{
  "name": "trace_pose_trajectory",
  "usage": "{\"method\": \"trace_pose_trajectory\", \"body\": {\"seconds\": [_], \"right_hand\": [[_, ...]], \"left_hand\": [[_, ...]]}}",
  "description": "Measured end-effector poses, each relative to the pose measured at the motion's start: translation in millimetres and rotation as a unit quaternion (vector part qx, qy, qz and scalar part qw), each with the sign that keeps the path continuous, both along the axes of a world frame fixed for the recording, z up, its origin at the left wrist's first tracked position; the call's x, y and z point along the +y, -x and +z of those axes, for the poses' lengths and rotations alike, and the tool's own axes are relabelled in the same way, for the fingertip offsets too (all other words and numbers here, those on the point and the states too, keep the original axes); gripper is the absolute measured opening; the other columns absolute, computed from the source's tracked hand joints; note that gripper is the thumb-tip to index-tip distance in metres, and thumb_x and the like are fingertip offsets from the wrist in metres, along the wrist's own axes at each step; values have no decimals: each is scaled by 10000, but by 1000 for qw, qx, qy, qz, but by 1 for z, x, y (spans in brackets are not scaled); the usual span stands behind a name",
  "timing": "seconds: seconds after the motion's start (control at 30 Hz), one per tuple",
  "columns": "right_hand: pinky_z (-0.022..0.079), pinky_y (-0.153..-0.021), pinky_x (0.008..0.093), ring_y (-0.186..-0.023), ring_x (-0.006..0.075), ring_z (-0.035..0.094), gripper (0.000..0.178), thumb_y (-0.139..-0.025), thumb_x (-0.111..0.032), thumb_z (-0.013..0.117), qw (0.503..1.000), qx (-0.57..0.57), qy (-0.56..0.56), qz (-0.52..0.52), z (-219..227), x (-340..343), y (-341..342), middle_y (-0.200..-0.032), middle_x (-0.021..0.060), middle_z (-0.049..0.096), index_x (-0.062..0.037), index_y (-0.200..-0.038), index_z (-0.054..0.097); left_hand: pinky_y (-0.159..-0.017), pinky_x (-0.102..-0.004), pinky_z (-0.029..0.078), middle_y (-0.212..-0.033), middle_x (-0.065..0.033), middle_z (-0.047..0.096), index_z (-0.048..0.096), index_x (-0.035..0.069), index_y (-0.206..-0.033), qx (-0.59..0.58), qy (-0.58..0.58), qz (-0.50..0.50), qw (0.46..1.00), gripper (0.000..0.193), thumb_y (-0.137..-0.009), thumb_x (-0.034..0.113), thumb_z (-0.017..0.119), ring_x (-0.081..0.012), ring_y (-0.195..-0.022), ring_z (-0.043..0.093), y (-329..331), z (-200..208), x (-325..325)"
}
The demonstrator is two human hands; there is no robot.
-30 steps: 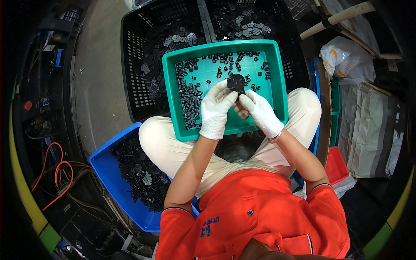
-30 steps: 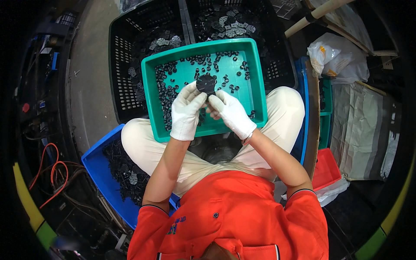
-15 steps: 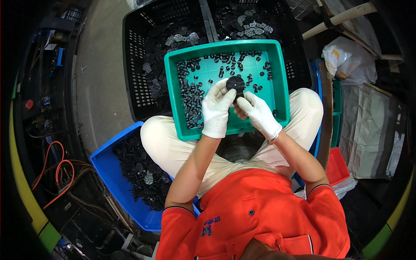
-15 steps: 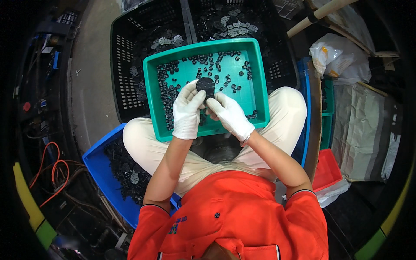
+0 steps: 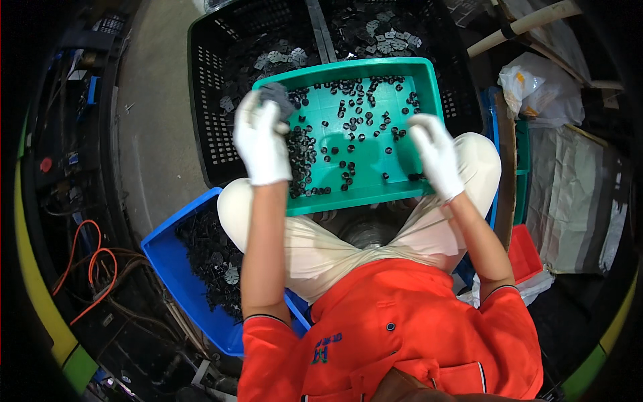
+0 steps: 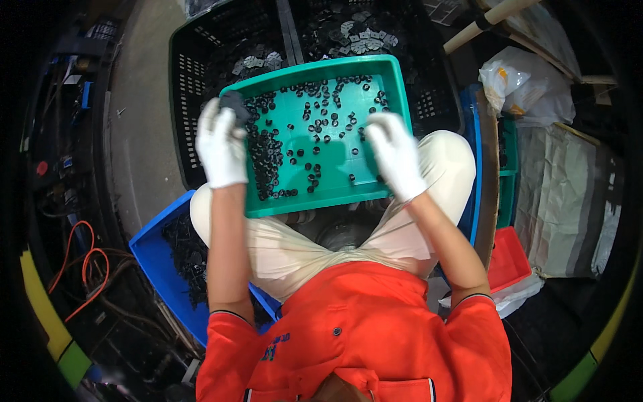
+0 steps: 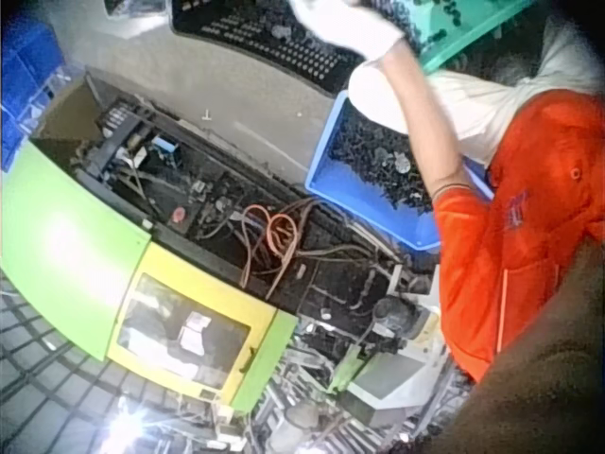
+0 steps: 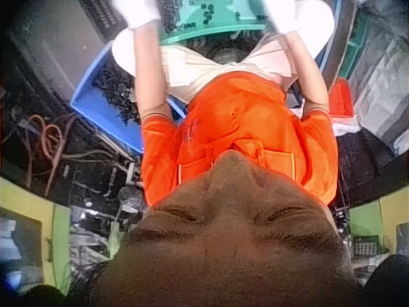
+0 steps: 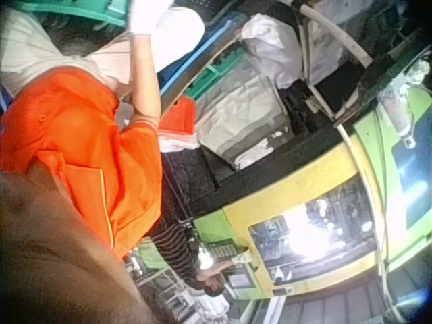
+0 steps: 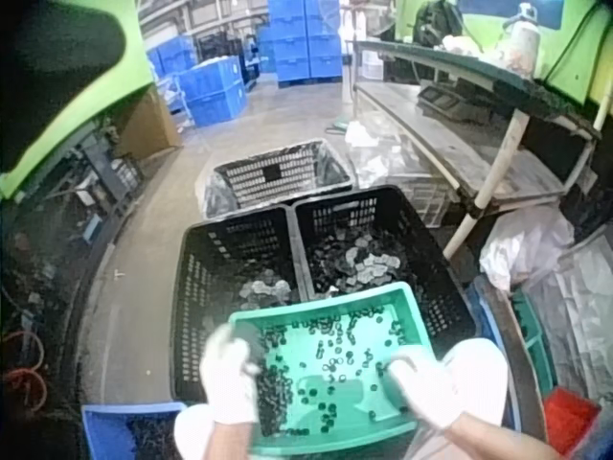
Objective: Inspecting and sorting small black plastic components into different storage bins from a tray.
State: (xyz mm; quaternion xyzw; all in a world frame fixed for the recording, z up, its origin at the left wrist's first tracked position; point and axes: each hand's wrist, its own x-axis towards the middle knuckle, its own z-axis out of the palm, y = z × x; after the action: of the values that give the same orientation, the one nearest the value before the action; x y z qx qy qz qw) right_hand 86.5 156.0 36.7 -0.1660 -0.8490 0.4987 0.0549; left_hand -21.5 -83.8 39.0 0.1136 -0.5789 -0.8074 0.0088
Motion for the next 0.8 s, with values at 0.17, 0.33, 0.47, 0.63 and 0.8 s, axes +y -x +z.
{"method": "trace_pose_trajectory", "body": {"seconds": [0.17,0.33,0.47,0.63,0.8], "right_hand": [[423,-911,339,-1063,279,554,383,-898,-208,493,994,-1,-8,-107,-16,49,9,-1167,204,555,-12,-1227,482],[419,-914,341,-1096,287,538,453,-903,-278,488,995,-56,2,-85,-57,66,16,-1184,211,548,-6,-1264,450],[438,-776,296,-911,187,549,493,-907,-370,478,984,-129,112,-51,-62,76,15,-1046,134,588,15,-1214,489],[418,-697,278,-797,121,498,508,-889,-450,498,972,-193,132,-26,-56,89,22,-906,56,571,16,-1082,558],[422,-714,275,-778,117,511,511,-855,-490,548,959,-177,213,-69,-43,86,28,-845,38,579,3,-973,607]], "left_hand": [[-512,-184,430,-836,-34,563,492,-28,-1193,-9,146,84,986,374,-833,22,579,-74,-630,511,64,-24,-60],[-549,-222,466,-909,-72,599,513,-20,-1197,-105,267,48,957,357,-846,29,550,-97,-658,544,82,-66,-94],[-573,-237,494,-973,-97,606,508,-18,-1207,-173,269,-10,948,350,-862,30,534,-125,-692,579,78,-73,-92],[-563,-226,497,-950,-85,607,513,5,-1207,-206,222,-90,949,349,-883,125,561,-119,-674,567,78,-77,-89],[-534,-370,506,-651,-23,515,571,92,-836,-274,248,-249,895,546,-901,585,346,-157,-544,514,66,-44,-69]]}}
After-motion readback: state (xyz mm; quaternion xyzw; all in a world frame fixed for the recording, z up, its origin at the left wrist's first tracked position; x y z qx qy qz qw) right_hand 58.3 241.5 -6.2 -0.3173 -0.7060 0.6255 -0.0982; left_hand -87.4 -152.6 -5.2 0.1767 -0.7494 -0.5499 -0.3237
